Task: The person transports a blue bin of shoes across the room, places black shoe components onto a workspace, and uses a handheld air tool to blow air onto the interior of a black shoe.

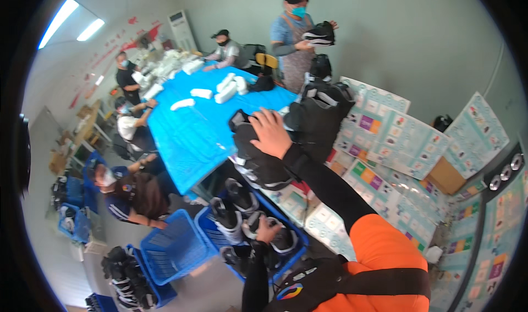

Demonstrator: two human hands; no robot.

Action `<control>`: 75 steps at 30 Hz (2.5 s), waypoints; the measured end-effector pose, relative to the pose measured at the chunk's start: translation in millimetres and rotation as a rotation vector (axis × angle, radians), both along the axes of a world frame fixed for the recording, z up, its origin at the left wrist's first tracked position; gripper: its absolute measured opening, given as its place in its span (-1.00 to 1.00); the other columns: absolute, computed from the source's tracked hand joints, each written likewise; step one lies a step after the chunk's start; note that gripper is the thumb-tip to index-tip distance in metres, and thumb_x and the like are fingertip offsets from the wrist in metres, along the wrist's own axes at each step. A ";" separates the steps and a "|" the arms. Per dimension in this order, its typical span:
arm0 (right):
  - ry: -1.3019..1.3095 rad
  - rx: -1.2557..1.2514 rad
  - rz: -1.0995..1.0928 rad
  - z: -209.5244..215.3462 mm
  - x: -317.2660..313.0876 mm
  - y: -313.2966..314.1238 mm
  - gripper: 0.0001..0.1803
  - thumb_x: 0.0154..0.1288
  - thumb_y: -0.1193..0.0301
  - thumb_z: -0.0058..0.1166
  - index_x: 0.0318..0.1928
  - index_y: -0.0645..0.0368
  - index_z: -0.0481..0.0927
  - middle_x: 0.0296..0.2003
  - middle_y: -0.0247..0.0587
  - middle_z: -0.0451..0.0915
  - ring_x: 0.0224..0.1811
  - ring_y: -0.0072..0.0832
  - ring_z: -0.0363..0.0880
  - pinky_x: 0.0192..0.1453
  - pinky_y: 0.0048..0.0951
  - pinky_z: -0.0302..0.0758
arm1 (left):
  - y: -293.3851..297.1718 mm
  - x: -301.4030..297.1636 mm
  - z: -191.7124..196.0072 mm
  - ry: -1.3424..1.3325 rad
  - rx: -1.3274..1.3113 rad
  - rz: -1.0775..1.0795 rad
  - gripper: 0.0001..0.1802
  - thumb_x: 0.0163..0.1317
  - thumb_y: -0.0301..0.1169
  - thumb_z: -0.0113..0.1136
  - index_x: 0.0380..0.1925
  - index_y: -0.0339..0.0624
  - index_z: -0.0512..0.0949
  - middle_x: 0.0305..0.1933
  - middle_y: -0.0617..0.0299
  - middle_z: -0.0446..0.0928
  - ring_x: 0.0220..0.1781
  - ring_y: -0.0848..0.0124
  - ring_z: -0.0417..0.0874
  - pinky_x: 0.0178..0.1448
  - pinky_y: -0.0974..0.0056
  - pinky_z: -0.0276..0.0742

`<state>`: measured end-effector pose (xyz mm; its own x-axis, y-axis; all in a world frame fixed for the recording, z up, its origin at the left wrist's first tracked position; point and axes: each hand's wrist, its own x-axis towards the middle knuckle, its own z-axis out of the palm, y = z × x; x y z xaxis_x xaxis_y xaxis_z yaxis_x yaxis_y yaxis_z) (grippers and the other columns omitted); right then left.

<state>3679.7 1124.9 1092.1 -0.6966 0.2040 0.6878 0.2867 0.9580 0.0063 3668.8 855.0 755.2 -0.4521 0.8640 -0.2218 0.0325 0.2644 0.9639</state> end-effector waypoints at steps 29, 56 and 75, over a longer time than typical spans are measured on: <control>-1.355 -0.617 0.158 -12.3 -125.6 174.4 -0.27 0.14 -0.08 0.39 -0.07 0.44 0.70 -0.18 0.02 0.76 -0.17 -0.29 0.75 -0.07 -0.35 0.60 | 258.5 13.8 -11.2 0.531 0.089 0.788 0.53 -0.35 -0.19 0.72 0.47 -0.65 -0.15 0.53 -0.50 -0.01 0.56 -0.35 0.09 0.61 -0.12 0.12; -0.905 -0.609 0.140 -74.7 -54.0 111.7 -0.27 0.18 -0.11 0.27 -0.20 0.49 0.69 -0.24 0.31 0.70 -0.15 0.11 0.71 0.01 -0.11 0.61 | 250.2 -38.8 -57.6 0.137 0.393 0.629 0.25 -0.14 -0.65 0.45 0.58 -0.34 -0.07 0.60 -0.18 0.10 0.60 0.01 0.22 0.59 0.12 0.18; -0.236 -0.062 -0.226 -107.6 -30.0 77.7 0.02 -0.11 -0.08 0.47 0.40 -0.08 0.41 0.41 0.01 0.30 0.45 -0.08 0.23 0.31 0.08 0.21 | 291.2 -112.7 -114.6 0.388 0.170 0.462 -0.35 0.57 -0.35 -0.18 0.56 -0.40 0.00 0.66 -0.27 -0.10 0.68 -0.17 -0.10 0.69 0.01 -0.13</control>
<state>3649.7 1202.6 984.5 -0.7676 0.4084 0.4940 0.4900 0.8707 0.0415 3556.0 1146.3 640.6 -0.8072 0.5689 0.1571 0.3078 0.1786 0.9346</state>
